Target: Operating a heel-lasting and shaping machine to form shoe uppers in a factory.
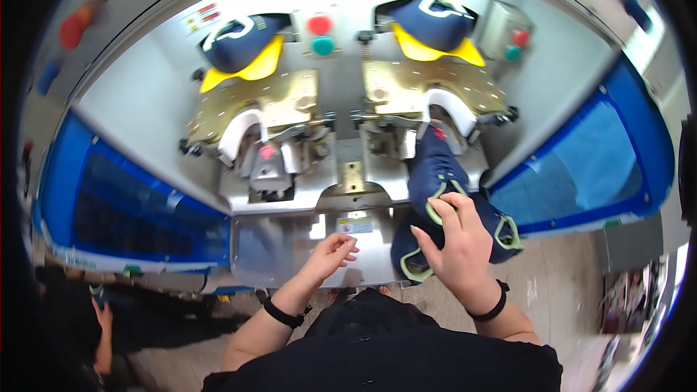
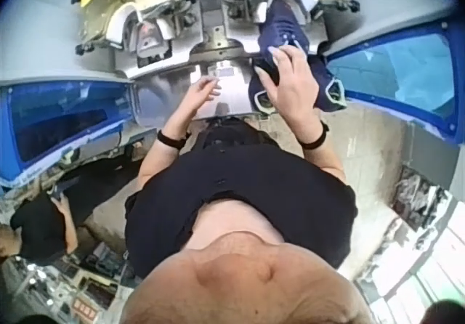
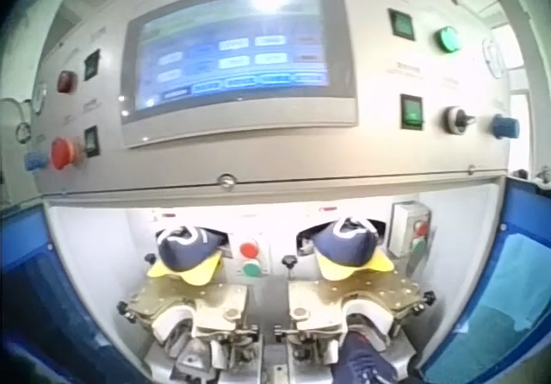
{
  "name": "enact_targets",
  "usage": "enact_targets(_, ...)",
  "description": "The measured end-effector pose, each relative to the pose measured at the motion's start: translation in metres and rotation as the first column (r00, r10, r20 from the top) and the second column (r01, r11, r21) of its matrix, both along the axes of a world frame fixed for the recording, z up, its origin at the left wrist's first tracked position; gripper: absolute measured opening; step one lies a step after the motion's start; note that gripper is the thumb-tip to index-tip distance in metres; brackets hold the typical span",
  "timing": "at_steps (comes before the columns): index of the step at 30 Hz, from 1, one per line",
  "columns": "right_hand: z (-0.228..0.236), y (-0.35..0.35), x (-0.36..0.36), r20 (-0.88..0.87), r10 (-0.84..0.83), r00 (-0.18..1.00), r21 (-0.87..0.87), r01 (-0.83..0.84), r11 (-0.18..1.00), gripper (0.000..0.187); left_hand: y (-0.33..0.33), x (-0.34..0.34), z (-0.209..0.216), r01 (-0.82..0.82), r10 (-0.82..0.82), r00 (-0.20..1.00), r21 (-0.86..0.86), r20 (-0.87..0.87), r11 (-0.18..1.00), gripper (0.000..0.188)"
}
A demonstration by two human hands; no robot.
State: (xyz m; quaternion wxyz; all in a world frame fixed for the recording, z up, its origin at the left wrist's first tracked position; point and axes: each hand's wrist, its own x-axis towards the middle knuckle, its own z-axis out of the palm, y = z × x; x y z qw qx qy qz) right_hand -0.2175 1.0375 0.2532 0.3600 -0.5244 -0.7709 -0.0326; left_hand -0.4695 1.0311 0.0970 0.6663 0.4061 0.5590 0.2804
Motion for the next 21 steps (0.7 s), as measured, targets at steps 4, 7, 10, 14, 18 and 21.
enact_targets(4, 0.043, 0.056, -0.086, -0.171, 0.470, 0.866, 0.274, -0.416, 0.867, 0.030, -0.001, -0.019, 0.014, -0.090, 0.090, 0.996, 0.061, 0.005, 0.994, 0.033)
enact_targets(7, 0.080, 0.134, -0.167, -0.135, 0.526, 0.839, 0.331, -0.463, 0.823, 0.029, -0.012, -0.033, 0.030, -0.092, 0.080, 0.992, 0.120, 0.101, 0.988, 0.031)
enact_targets(10, 0.117, 0.203, -0.237, 0.033, 0.372, 0.928, 0.168, -0.372, 0.913, 0.038, -0.031, -0.058, 0.041, -0.064, 0.042, 0.989, 0.159, 0.140, 0.985, 0.029)
enact_targets(14, 0.106, 0.248, -0.276, 0.037, 0.283, 0.958, 0.128, -0.286, 0.950, 0.053, -0.050, -0.104, 0.039, -0.122, 0.086, 0.974, 0.165, 0.207, 0.979, 0.028)
enact_targets(18, 0.056, 0.165, -0.289, 0.054, 0.415, 0.908, 0.264, -0.414, 0.871, 0.041, -0.070, -0.153, 0.034, -0.228, 0.194, 0.938, 0.087, 0.288, 0.970, 0.030)
enact_targets(21, -0.028, 0.052, -0.267, 0.143, 0.469, 0.872, 0.344, -0.488, 0.803, 0.044, -0.077, -0.175, 0.031, -0.218, 0.163, 0.876, 0.070, 0.454, 0.973, 0.046)
